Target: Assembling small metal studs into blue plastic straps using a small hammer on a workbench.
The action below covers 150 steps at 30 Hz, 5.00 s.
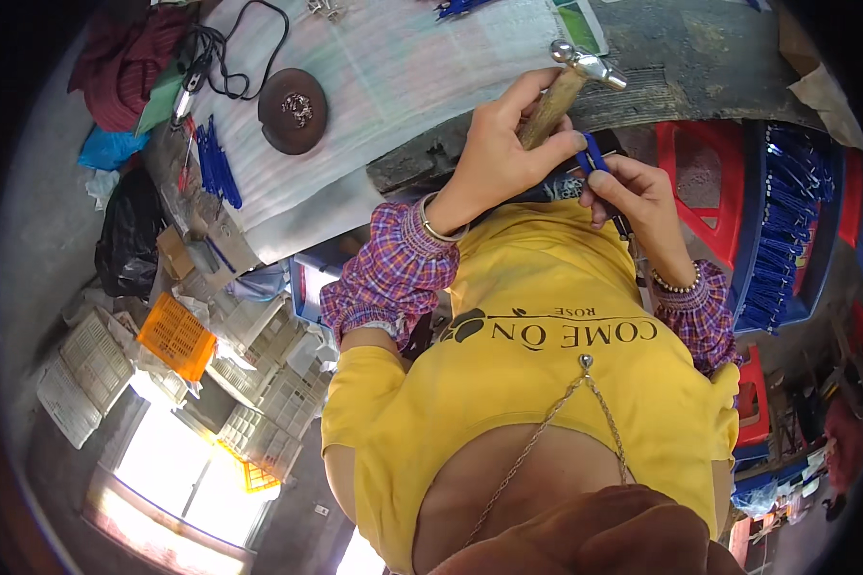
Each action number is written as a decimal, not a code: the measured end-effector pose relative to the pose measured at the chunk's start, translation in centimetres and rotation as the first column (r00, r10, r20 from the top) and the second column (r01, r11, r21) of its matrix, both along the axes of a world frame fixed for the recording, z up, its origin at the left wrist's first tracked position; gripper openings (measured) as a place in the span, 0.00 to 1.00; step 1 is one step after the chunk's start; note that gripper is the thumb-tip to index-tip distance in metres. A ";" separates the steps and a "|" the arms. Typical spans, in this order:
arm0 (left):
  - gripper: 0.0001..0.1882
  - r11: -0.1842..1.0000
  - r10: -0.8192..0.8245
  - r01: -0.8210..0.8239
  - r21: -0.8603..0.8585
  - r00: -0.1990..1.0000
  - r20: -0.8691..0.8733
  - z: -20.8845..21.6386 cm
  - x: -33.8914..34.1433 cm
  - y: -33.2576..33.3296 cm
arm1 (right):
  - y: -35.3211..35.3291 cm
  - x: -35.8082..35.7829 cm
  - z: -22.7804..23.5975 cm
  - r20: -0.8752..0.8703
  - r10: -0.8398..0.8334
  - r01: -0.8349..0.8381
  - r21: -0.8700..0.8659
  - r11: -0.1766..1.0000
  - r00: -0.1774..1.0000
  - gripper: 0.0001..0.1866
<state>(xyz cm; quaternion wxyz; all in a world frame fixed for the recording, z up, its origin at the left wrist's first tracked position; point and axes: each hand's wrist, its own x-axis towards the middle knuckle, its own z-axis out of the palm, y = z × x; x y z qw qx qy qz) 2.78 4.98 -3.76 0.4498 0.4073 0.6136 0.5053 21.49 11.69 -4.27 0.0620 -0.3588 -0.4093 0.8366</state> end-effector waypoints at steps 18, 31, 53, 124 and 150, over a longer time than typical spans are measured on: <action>0.25 0.997 0.046 -0.044 -0.066 0.998 0.034 0.1 0.1 0.1 | 0.8 1.2 0.2 0.013 -0.066 0.066 0.000 0.998 0.998 0.11; 0.27 0.984 0.065 -0.033 -0.172 0.981 0.183 1.2 -0.1 0.3 | 4.5 10.9 -0.2 0.200 -0.482 0.411 0.310 0.857 0.853 0.10; 0.25 0.979 0.031 -0.006 -0.206 0.993 0.116 1.5 0.5 -0.1 | 5.1 28.3 -6.5 0.216 -0.964 0.845 0.477 0.243 0.155 0.13; 0.10 0.696 0.485 -0.636 0.333 0.074 -0.872 -3.6 -35.1 -23.5 | 5.9 2.7 -0.3 0.348 -0.346 0.063 0.621 0.781 0.871 0.17; 0.10 0.591 0.422 -0.748 0.303 -0.034 -0.906 -1.4 -28.9 -25.7 | 2.6 -1.6 1.7 0.328 -0.123 -0.109 0.607 0.787 0.937 0.11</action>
